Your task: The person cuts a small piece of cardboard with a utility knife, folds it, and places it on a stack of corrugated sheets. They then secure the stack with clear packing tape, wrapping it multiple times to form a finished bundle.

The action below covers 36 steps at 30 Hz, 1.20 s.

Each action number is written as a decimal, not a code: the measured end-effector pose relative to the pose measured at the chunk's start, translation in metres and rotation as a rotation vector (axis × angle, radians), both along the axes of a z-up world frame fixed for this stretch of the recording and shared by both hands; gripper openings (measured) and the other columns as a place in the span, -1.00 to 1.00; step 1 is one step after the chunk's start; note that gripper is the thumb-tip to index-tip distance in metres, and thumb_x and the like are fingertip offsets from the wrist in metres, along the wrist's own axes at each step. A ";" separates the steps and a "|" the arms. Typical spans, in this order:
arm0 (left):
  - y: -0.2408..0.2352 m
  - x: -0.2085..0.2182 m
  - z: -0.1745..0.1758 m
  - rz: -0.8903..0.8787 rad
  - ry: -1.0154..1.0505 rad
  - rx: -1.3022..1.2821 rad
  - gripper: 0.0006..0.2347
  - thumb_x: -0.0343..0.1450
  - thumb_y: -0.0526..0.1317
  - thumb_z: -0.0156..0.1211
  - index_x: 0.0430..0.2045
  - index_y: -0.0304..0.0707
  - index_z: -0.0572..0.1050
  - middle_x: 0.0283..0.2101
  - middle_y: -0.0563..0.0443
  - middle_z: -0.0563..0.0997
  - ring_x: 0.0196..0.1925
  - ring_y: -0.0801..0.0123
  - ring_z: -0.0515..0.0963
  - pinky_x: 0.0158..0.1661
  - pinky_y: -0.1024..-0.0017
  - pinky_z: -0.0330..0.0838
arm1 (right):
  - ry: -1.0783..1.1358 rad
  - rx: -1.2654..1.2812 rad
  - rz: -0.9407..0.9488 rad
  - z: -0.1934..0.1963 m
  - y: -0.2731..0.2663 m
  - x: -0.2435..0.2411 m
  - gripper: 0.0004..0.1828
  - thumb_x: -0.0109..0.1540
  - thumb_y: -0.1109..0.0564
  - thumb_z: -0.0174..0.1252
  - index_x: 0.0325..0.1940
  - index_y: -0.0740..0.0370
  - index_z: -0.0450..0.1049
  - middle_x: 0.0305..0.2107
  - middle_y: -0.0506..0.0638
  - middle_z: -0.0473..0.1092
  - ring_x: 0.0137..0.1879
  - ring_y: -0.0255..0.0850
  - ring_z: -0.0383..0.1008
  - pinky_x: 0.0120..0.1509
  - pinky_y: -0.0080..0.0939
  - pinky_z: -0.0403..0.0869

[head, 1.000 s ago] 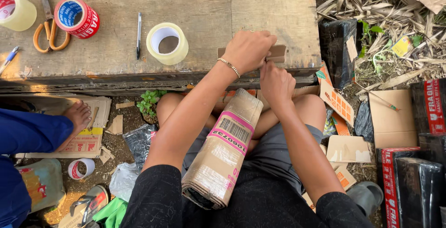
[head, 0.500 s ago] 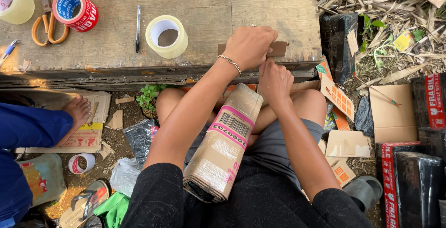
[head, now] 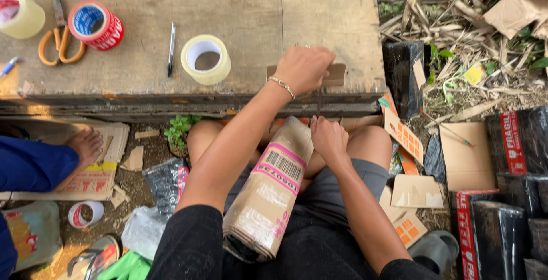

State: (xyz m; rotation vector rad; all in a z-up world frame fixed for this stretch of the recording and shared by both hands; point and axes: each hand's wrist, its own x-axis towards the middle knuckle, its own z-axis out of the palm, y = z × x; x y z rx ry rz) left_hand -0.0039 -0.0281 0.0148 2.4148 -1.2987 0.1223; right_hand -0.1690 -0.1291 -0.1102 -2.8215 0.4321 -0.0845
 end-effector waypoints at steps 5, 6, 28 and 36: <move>-0.002 0.004 0.001 0.059 0.117 0.126 -0.82 0.35 -0.09 0.32 -0.31 -0.13 0.59 -0.28 -0.09 0.66 -0.21 0.05 0.66 -0.25 0.11 0.52 | -0.026 0.050 -0.015 0.007 0.002 -0.019 -0.57 0.41 -0.08 -0.05 -0.32 0.27 0.50 -0.53 0.33 0.49 -0.37 0.37 0.51 -0.23 0.35 0.45; -0.002 0.006 0.003 0.078 0.143 0.174 -0.81 0.38 -0.07 0.30 -0.26 -0.11 0.59 -0.29 -0.11 0.66 -0.21 0.05 0.65 -0.23 0.12 0.52 | -0.038 0.066 -0.018 0.012 0.002 -0.018 -0.58 0.41 -0.07 -0.06 -0.31 0.27 0.49 -0.52 0.31 0.50 -0.37 0.36 0.51 -0.24 0.34 0.45; 0.001 -0.005 0.003 0.073 0.031 -0.012 -0.76 0.33 -0.07 0.29 -0.18 -0.04 0.61 -0.44 -0.04 0.68 -0.38 0.07 0.67 -0.41 0.12 0.49 | -0.174 0.059 -0.021 0.004 -0.020 0.000 -0.62 0.45 -0.06 -0.02 -0.32 0.24 0.40 -0.42 0.18 0.53 -0.34 0.29 0.51 -0.28 0.28 0.42; -0.001 -0.008 -0.001 0.111 0.005 0.020 -0.81 0.36 -0.05 0.29 -0.29 -0.10 0.61 -0.45 -0.02 0.66 -0.42 0.09 0.66 -0.46 0.18 0.48 | -0.222 0.103 -0.030 0.002 -0.022 0.002 -0.64 0.44 -0.03 0.00 -0.32 0.25 0.38 -0.45 0.19 0.51 -0.34 0.29 0.51 -0.30 0.27 0.41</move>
